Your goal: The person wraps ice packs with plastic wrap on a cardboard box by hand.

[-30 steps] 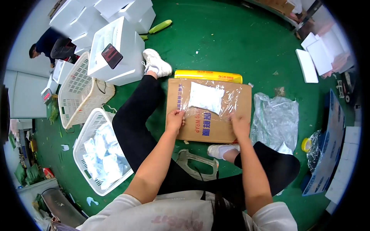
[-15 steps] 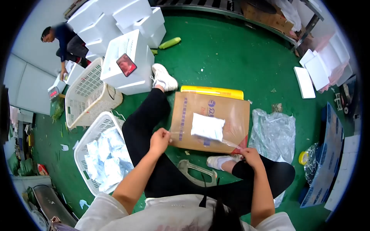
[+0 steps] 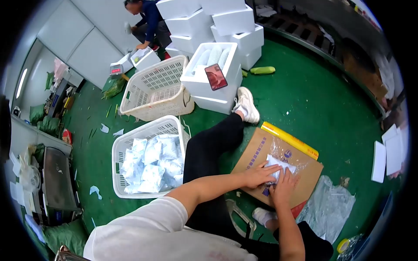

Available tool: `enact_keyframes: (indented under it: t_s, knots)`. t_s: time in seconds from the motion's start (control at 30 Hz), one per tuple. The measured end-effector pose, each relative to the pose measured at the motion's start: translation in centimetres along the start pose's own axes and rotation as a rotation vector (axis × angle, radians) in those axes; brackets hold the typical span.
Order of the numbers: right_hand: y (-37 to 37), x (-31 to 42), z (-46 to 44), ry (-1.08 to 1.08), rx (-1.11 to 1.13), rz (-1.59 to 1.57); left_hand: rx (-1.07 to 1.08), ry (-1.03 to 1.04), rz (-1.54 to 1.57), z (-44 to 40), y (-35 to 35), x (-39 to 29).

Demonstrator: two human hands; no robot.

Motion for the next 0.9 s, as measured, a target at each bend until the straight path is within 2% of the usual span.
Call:
enact_keyframes:
  t_s: [0.03, 0.07, 0.1, 0.17, 0.23, 0.3, 0.4, 0.43, 0.47, 0.53, 0.6, 0.67, 0.77, 0.87, 0.9]
  knots:
    - [-0.2, -0.4, -0.7, 0.004, 0.042, 0.017, 0.009, 0.095, -0.038, 0.0, -0.3, 1.1]
    - [-0.2, -0.8, -1.1, 0.010, 0.089, 0.035, -0.012, 0.105, -0.082, 0.0, -0.3, 2.0]
    - [-0.5, -1.1, -1.8, -0.059, 0.009, 0.082, -0.037, 0.118, -0.124, -0.4, -0.7, 2.5]
    - [-0.2, -2.0, -3.4, -0.112, 0.040, 0.036, -0.066, 0.132, -0.219, -1.6, -0.8, 3.0]
    - [-2.1, -1.4, -4.7, -0.163, -0.006, -0.033, -0.102, 0.153, -0.126, -2.3, 0.2, 3.8]
    - [-3.4, -1.9, -5.6, -0.127, 0.222, -0.183, -0.138, 0.226, 0.029, -2.8, -1.0, 4.4]
    - [-3.3, -3.9, -6.0, -0.092, 0.617, -0.324, 0.122, -0.078, 0.554, -2.2, -3.8, 1.7]
    - [-2.4, -4.6, -6.3, -0.062, 0.709, -0.391, -0.036, -0.149, 0.630, -2.2, -2.5, 1.6]
    - [-1.1, -5.3, -6.1, -0.024, 0.806, -0.465, -0.012, -0.342, 0.687, -1.8, -0.8, 2.4]
    - [3.2, -7.1, -7.2, -0.140, 0.901, -0.391, -0.347, -0.369, 0.705, -1.6, 2.1, 3.1]
    - [-1.5, -4.1, -7.6, 0.005, 0.751, -0.104, -0.223, -0.723, 0.835, -2.3, 2.2, 3.5]
    - [0.2, -3.6, -5.4, -0.170, 0.059, -0.210, -0.446, -0.804, 0.813, -2.9, 5.0, 6.6]
    - [-1.9, 0.1, -2.4, -0.089, 0.147, -0.017, -0.246, -1.056, 0.666, -4.6, 3.3, 5.8]
    - [0.8, -0.6, -3.3, -0.021, 0.047, 0.096, -0.132, -1.059, 0.682, -5.4, 4.2, 8.2]
    - [0.9, -0.8, -4.1, 0.001, 0.045, 0.105, -0.040, -1.025, 0.466, -6.1, 2.6, 8.1]
Point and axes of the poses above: each hand's wrist, its own z-axis away from the middle knuckle, its own y-axis out of the palm, x = y × z, the point moved 3 cm from there along -z, towards the middle knuckle, and after that the axes turned 5 degrees about z, right-handed, at the moved point
